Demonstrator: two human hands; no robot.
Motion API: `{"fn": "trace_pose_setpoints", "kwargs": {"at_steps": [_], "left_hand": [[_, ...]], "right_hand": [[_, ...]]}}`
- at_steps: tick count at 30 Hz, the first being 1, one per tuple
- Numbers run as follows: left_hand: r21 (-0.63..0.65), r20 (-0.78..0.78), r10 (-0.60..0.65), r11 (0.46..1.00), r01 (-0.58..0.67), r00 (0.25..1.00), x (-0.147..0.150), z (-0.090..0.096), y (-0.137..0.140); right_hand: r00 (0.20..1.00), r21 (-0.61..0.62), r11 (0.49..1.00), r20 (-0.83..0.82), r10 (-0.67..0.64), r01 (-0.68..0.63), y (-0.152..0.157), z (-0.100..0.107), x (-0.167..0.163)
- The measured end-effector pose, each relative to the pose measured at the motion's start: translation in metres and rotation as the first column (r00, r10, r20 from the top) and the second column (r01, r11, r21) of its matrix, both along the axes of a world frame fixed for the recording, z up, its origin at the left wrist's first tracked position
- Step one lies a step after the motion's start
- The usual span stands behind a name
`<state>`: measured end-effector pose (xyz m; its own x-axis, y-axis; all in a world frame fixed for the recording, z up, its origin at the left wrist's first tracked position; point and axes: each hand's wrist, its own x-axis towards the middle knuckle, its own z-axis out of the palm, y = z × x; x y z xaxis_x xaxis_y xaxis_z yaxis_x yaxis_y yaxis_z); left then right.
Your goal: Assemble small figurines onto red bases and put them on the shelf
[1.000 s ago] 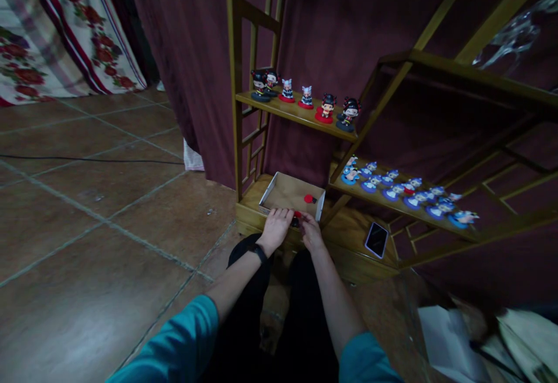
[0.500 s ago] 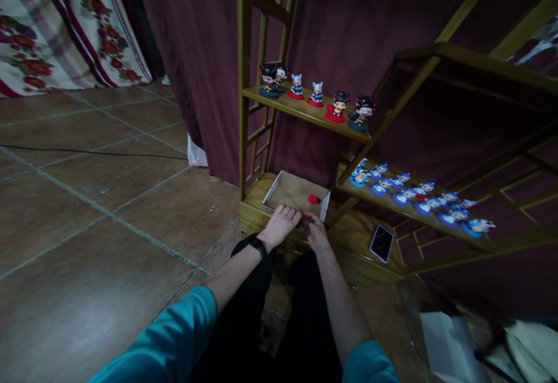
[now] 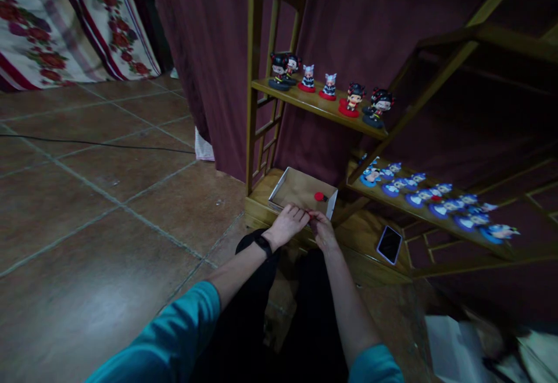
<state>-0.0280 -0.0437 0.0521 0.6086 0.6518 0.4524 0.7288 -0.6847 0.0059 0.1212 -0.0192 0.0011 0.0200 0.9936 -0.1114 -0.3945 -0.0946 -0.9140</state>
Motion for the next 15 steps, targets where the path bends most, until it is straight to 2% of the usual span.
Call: {"fn": "trace_pose_setpoints", "kwargs": {"at_steps": [3, 7, 11, 15], "left_hand": [[0.071, -0.055, 0.014, 0.997, -0.01, 0.998, -0.0006, 0.0001, -0.0016], [0.063, -0.052, 0.009, 0.998, -0.005, 0.999, -0.0008, 0.0004, -0.0035], [-0.012, 0.001, -0.001, 1.0, 0.001, 1.0, -0.0025, -0.0003, -0.004], [-0.204, 0.222, 0.083, 0.978, -0.037, 0.971, -0.0059, -0.008, 0.0015]], "right_hand": [[1.0, 0.002, 1.0, 0.006, 0.019, -0.019, -0.0003, -0.0005, 0.002], [0.999, 0.008, 0.999, 0.029, 0.043, -0.043, -0.0012, 0.0004, 0.0048], [0.996, 0.023, 0.998, 0.061, 0.06, -0.061, -0.0023, 0.0002, 0.006], [0.991, 0.008, 0.997, 0.111, 0.075, -0.076, -0.0038, 0.0008, 0.0046]]}}
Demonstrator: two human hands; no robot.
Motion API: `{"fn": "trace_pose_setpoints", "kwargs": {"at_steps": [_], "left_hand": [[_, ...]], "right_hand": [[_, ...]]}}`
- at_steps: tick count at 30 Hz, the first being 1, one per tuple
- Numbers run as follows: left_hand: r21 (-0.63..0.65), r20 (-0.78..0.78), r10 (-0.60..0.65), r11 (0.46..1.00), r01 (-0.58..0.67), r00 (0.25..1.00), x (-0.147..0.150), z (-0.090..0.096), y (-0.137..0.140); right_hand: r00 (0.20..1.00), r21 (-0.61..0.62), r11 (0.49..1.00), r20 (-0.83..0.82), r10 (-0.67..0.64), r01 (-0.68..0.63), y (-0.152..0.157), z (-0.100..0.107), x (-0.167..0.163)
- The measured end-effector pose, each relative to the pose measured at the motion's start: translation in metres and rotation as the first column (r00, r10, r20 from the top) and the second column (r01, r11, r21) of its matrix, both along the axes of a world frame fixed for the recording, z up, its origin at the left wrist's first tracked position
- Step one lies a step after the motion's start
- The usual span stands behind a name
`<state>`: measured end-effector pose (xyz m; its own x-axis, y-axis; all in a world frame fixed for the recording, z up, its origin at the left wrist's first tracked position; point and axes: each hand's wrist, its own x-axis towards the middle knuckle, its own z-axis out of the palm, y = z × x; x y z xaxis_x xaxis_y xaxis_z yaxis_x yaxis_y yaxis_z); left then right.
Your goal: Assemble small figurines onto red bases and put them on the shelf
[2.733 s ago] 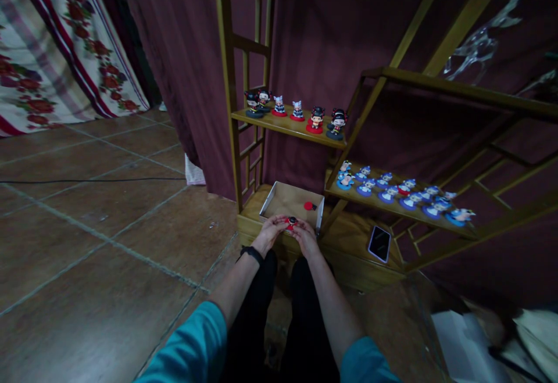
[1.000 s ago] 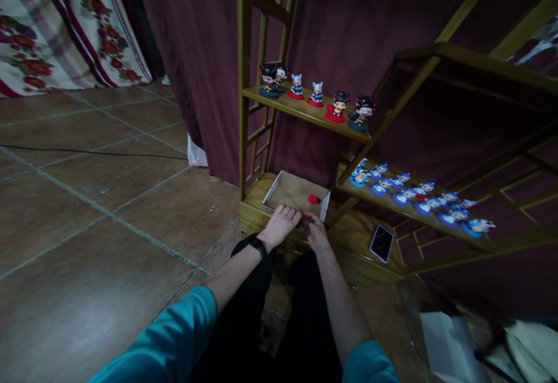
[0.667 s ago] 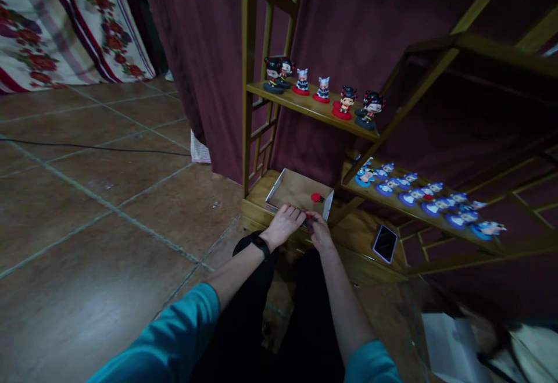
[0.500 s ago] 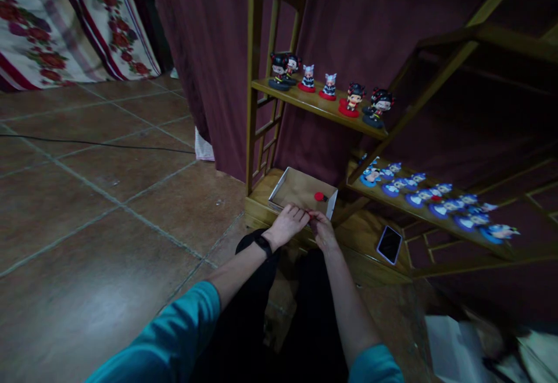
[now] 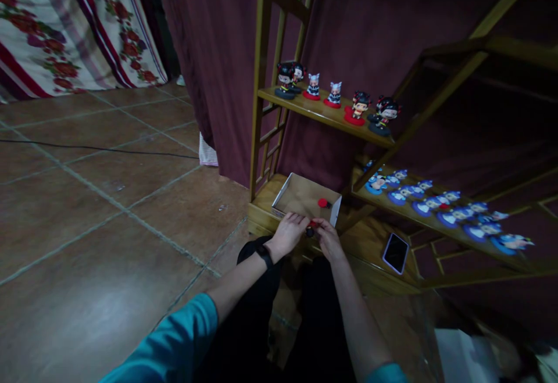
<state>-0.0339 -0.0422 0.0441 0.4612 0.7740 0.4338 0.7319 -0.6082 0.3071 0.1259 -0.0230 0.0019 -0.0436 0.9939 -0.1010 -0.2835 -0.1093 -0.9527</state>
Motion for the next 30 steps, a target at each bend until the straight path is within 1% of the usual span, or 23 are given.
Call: {"fn": "trace_pose_setpoints", "kwargs": {"at_steps": [2, 3, 4, 5, 7, 8, 10, 12, 13, 15, 16, 19, 21, 23, 25, 26, 28, 30], "left_hand": [[-0.157, 0.209, 0.048, 0.988, -0.015, 0.977, -0.002, -0.007, 0.006], [-0.254, 0.33, 0.081, 0.967, 0.006, 0.941, -0.002, -0.011, 0.009], [-0.353, 0.45, 0.133, 0.935, 0.04, 0.883, -0.003, -0.014, 0.012], [-0.439, 0.556, 0.183, 0.893, 0.099, 0.811, -0.003, -0.018, 0.014], [-0.554, 0.717, 0.306, 0.796, 0.245, 0.626, -0.005, -0.023, 0.018], [-0.586, 0.755, 0.355, 0.743, 0.324, 0.552, -0.006, -0.024, 0.018], [-0.627, 0.773, 0.456, 0.656, 0.421, 0.441, -0.008, -0.025, 0.016], [-0.661, 0.75, 0.547, 0.583, 0.473, 0.373, -0.011, -0.023, 0.013], [-0.674, 0.733, 0.582, 0.552, 0.491, 0.352, -0.012, -0.021, 0.011], [-0.692, 0.707, 0.621, 0.512, 0.509, 0.337, -0.015, -0.018, 0.008], [-0.701, 0.698, 0.632, 0.503, 0.506, 0.338, -0.015, -0.016, 0.007], [-0.72, 0.681, 0.647, 0.504, 0.477, 0.343, -0.017, -0.012, 0.004], [-0.722, 0.68, 0.653, 0.514, 0.463, 0.335, -0.018, -0.01, 0.003], [-0.712, 0.689, 0.65, 0.525, 0.466, 0.32, -0.019, -0.005, 0.003], [-0.693, 0.707, 0.633, 0.532, 0.486, 0.315, -0.022, 0.004, 0.002], [-0.677, 0.72, 0.625, 0.537, 0.504, 0.302, -0.024, 0.009, 0.001], [-0.628, 0.754, 0.607, 0.553, 0.547, 0.252, -0.03, 0.021, -0.001], [-0.569, 0.791, 0.582, 0.583, 0.58, 0.19, -0.037, 0.031, -0.002]], "right_hand": [[1.0, 0.001, 1.0, 0.022, 0.007, -0.007, -0.001, 0.002, -0.001], [1.0, -0.006, 1.0, 0.027, 0.011, -0.011, -0.002, 0.004, -0.002], [0.999, -0.021, 1.0, 0.026, 0.024, -0.023, -0.004, 0.005, -0.002], [0.999, -0.032, 0.999, 0.018, 0.041, -0.04, -0.006, 0.007, -0.003], [0.997, -0.022, 0.997, 0.004, 0.074, -0.073, -0.01, 0.009, -0.004], [0.996, -0.011, 0.996, 0.01, 0.084, -0.083, -0.012, 0.01, -0.005], [0.995, 0.004, 0.996, 0.049, 0.084, -0.084, -0.016, 0.011, -0.007], [0.992, 0.029, 0.997, 0.103, 0.069, -0.073, -0.019, 0.012, -0.01], [0.989, 0.059, 0.996, 0.131, 0.063, -0.071, -0.021, 0.014, -0.012], [0.981, 0.146, 0.986, 0.189, 0.05, -0.079, -0.023, 0.018, -0.016], [0.975, 0.192, 0.978, 0.217, 0.038, -0.081, -0.024, 0.021, -0.018], [0.944, 0.291, 0.955, 0.327, -0.039, -0.061, -0.027, 0.033, -0.025], [0.889, 0.351, 0.934, 0.446, -0.106, -0.065, -0.028, 0.043, -0.03], [0.817, 0.412, 0.905, 0.554, -0.157, -0.105, -0.029, 0.055, -0.034], [0.769, 0.445, 0.885, 0.611, -0.187, -0.139, -0.028, 0.067, -0.038], [0.762, 0.454, 0.879, 0.619, -0.192, -0.147, -0.027, 0.075, -0.04], [0.775, 0.469, 0.871, 0.601, -0.195, -0.145, -0.025, 0.093, -0.044], [0.805, 0.496, 0.86, 0.556, -0.206, -0.122, -0.022, 0.119, -0.047]]}}
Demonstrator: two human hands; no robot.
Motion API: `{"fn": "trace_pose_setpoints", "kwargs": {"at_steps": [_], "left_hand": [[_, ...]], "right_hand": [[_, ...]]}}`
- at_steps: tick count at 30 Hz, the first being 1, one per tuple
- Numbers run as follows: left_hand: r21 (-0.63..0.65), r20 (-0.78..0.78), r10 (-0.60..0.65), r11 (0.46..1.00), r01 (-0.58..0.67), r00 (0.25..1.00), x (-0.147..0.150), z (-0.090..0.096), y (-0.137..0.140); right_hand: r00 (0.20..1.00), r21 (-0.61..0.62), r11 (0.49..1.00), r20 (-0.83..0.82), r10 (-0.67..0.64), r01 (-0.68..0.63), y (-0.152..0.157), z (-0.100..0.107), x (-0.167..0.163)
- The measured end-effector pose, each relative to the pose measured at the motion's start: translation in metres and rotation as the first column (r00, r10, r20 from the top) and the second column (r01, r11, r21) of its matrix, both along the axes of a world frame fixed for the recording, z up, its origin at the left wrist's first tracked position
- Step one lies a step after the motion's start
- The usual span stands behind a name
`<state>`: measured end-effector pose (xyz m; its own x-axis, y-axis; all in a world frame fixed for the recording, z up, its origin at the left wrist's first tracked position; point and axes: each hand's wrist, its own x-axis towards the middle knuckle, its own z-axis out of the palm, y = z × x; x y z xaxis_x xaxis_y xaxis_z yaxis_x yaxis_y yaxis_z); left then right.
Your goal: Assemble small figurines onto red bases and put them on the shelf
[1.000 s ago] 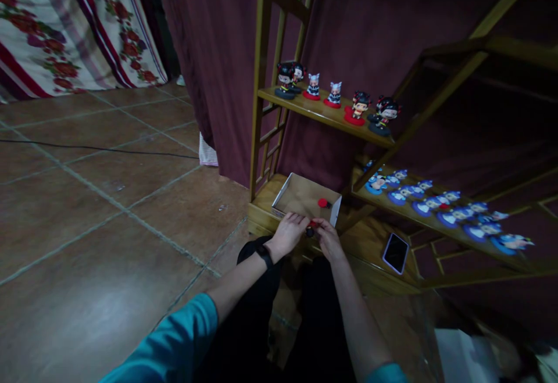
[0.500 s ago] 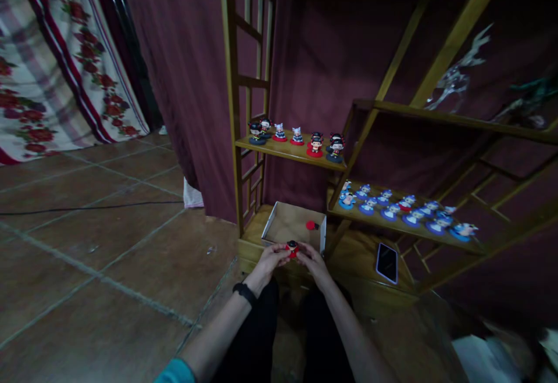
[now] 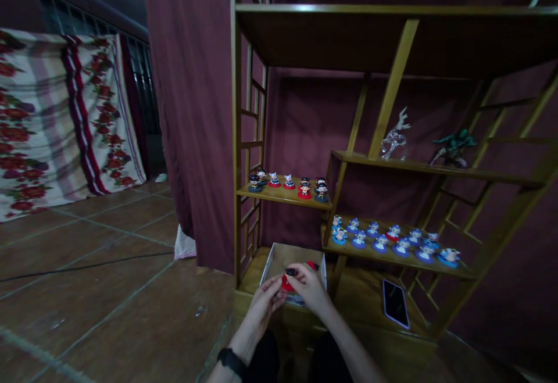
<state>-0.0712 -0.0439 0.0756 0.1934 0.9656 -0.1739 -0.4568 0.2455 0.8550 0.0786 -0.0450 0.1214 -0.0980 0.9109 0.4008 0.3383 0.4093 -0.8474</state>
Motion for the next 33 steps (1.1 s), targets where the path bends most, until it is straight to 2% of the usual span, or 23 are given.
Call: {"fn": "trace_pose_setpoints", "kwargs": {"at_steps": [2, 4, 6, 9, 11, 13, 16, 21, 25, 33], "left_hand": [[0.057, 0.008, 0.022, 0.998, -0.022, 1.0, -0.008, 0.003, 0.0], [0.138, -0.075, 0.055, 0.99, -0.044, 0.996, -0.015, -0.003, 0.001], [0.231, -0.217, 0.108, 0.971, -0.056, 0.97, -0.02, -0.018, 0.002], [0.349, -0.446, 0.214, 0.936, -0.052, 0.869, -0.024, -0.043, 0.001], [0.407, -0.54, 0.228, 0.913, 0.014, 0.81, -0.026, -0.054, -0.003], [0.441, -0.58, 0.243, 0.896, 0.049, 0.777, -0.028, -0.056, -0.007], [0.452, -0.61, 0.25, 0.889, 0.071, 0.751, -0.029, -0.049, -0.013], [0.437, -0.682, 0.286, 0.897, 0.061, 0.673, -0.029, -0.042, -0.02], [0.453, -0.723, 0.3, 0.886, 0.1, 0.622, -0.03, -0.042, -0.023], [0.436, -0.747, 0.287, 0.892, 0.116, 0.6, -0.029, -0.044, -0.023]], "right_hand": [[0.999, 0.031, 0.999, -0.051, 0.012, -0.01, 0.002, 0.036, -0.003], [0.997, 0.104, 0.995, -0.075, 0.02, -0.012, 0.005, 0.08, -0.007], [0.998, 0.2, 0.98, -0.058, 0.026, -0.014, 0.009, 0.127, -0.012], [1.0, 0.354, 0.935, -0.002, -0.011, 0.012, 0.025, 0.19, -0.024], [0.996, 0.419, 0.907, 0.057, -0.062, 0.032, 0.043, 0.221, -0.032], [0.982, 0.438, 0.896, 0.123, -0.141, 0.074, 0.066, 0.241, -0.039], [0.94, 0.412, 0.901, 0.235, -0.246, 0.133, 0.097, 0.251, -0.049], [0.85, 0.372, 0.916, 0.426, -0.311, 0.149, 0.123, 0.236, -0.059], [0.838, 0.364, 0.918, 0.443, -0.32, 0.159, 0.13, 0.224, -0.063], [0.846, 0.378, 0.913, 0.429, -0.317, 0.151, 0.132, 0.221, -0.066]]}}
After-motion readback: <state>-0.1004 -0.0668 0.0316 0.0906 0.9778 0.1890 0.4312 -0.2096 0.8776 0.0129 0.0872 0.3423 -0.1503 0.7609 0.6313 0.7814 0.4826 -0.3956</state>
